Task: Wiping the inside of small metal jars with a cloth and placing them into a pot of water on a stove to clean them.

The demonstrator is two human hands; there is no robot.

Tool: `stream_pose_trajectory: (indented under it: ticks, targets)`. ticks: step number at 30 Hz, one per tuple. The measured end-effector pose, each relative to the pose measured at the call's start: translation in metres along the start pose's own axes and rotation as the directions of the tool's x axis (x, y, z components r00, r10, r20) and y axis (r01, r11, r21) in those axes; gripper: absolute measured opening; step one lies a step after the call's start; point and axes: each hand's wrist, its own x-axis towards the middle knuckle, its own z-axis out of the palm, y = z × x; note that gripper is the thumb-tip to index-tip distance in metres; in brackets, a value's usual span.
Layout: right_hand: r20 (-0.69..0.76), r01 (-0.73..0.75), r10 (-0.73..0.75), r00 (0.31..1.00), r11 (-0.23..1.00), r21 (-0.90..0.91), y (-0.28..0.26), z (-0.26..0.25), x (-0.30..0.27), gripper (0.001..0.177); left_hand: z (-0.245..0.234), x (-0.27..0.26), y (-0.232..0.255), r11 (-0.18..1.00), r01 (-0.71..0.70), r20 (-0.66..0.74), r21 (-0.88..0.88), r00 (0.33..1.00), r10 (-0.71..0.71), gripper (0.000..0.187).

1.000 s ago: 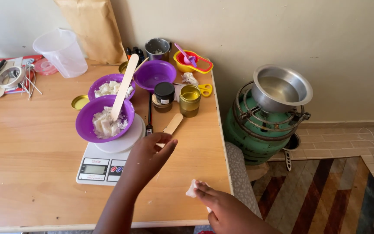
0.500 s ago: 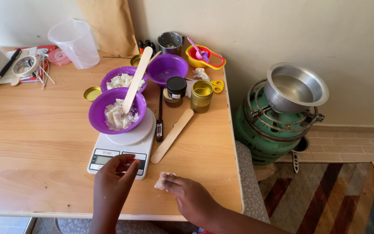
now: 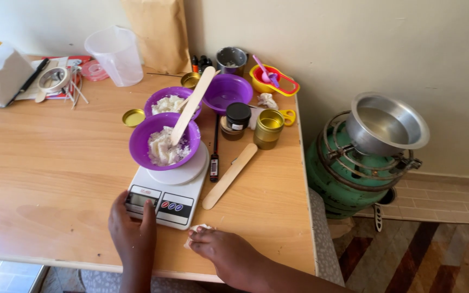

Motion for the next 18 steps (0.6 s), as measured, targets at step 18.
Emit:
stream_pose_trajectory:
  ticks: [18]
  targets:
    - [-0.221,0.049,0.026,0.975,0.944,0.327,-0.055,-0.012,0.048,0.027,-0.021,-0.07,0.007,0.967,-0.243,-0.125,-0.072,0.964,0.233,0.011]
